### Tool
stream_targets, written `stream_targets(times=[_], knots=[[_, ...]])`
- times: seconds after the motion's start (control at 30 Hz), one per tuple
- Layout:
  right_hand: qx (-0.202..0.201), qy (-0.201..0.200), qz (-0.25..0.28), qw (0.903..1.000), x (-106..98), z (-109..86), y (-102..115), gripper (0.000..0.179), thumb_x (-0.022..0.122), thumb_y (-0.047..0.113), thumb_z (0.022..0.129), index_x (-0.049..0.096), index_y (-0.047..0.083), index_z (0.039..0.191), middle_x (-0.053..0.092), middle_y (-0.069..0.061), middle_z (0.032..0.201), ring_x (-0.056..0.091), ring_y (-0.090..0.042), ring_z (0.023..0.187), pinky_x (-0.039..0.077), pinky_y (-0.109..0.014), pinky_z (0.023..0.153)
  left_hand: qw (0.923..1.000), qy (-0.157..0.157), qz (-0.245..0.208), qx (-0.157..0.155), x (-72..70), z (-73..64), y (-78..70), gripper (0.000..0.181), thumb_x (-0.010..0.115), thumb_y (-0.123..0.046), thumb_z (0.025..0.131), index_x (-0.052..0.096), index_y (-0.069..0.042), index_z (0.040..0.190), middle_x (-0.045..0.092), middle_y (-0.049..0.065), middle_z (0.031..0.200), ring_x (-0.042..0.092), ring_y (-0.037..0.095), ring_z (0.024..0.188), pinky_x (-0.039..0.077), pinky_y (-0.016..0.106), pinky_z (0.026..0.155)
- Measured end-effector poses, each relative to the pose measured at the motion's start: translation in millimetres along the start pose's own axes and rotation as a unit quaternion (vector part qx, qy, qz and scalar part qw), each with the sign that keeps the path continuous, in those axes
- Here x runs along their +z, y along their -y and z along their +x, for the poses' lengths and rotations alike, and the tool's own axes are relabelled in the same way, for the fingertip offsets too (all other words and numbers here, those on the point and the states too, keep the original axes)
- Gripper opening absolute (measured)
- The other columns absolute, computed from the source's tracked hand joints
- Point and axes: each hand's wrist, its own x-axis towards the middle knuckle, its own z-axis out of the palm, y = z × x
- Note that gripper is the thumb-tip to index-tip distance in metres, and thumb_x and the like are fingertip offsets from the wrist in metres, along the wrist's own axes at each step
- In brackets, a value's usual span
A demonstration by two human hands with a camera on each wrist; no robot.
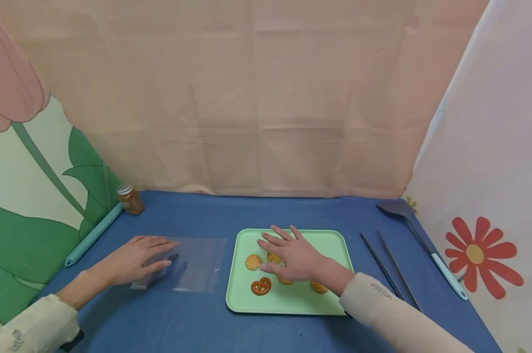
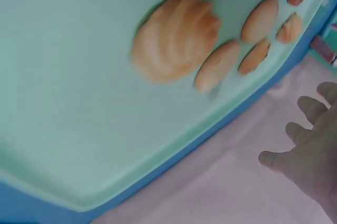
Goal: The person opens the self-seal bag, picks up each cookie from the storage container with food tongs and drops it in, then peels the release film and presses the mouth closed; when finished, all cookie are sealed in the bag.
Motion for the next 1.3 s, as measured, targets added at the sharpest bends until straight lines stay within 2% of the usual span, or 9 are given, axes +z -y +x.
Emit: stream_targets(times=[0.2,0.37,0.6,0.8,1.0,1.3], knots=[[-0.018,0.023,0.014,0.9995,10,20.9,15,0.070,0.036,0.067,0.101,0.033,0.026,0.158,0.029,0.003,0.166,0.014,-0.028,0.157,0.012,-0.066,0.121,1.0000,0.003,0.002,-0.003,4.5,1.9,-0.2,0.054,0.057,-0.048,0.100,0.055,-0.019,0.146,0.060,0.008,0.142,0.053,0.034,0.134,0.039,0.061,0.106],[-0.036,0.036,0.016,0.9986,15,40.1,31,0.068,0.037,0.065,0.102,0.036,0.026,0.157,0.030,0.004,0.165,0.014,-0.026,0.157,0.013,-0.065,0.121,0.9999,0.003,0.013,0.001,10.0,3.6,0.9,0.053,0.057,-0.048,0.100,0.057,-0.018,0.144,0.061,0.007,0.141,0.053,0.033,0.134,0.040,0.060,0.106],[-0.054,0.056,-0.031,0.9965,30,61.6,51,0.064,0.038,0.065,0.101,0.040,0.030,0.155,0.032,0.007,0.164,0.018,-0.023,0.156,0.017,-0.063,0.121,0.9995,-0.001,0.016,0.027,18.0,8.9,-1.2,0.053,0.056,-0.050,0.100,0.059,-0.018,0.142,0.060,0.008,0.141,0.052,0.033,0.135,0.040,0.060,0.107],[-0.057,0.088,-0.058,0.9928,38,69.9,61,0.064,0.035,0.066,0.101,0.035,0.034,0.157,0.029,0.009,0.165,0.015,-0.021,0.157,0.015,-0.061,0.123,0.9989,0.005,0.010,0.045,23.2,13.6,-4.6,0.057,0.049,-0.055,0.102,0.054,-0.020,0.146,0.055,0.008,0.148,0.047,0.033,0.140,0.038,0.060,0.110],[-0.057,0.093,-0.073,0.9913,44,75.9,63,0.065,0.031,0.069,0.101,0.034,0.035,0.157,0.029,0.009,0.164,0.016,-0.021,0.157,0.017,-0.060,0.123,0.9988,0.022,0.004,0.043,26.9,16.5,-7.3,0.059,0.047,-0.056,0.102,0.052,-0.020,0.149,0.051,0.007,0.151,0.043,0.032,0.143,0.036,0.059,0.112],[-0.058,0.105,-0.088,0.9888,47,83.9,64,0.065,0.028,0.071,0.100,0.033,0.039,0.156,0.028,0.012,0.164,0.016,-0.020,0.157,0.017,-0.059,0.123,0.9984,0.008,0.017,0.053,36.7,18.5,-4.6,0.061,0.044,-0.060,0.102,0.048,-0.024,0.151,0.048,0.005,0.154,0.040,0.030,0.146,0.033,0.059,0.114]])
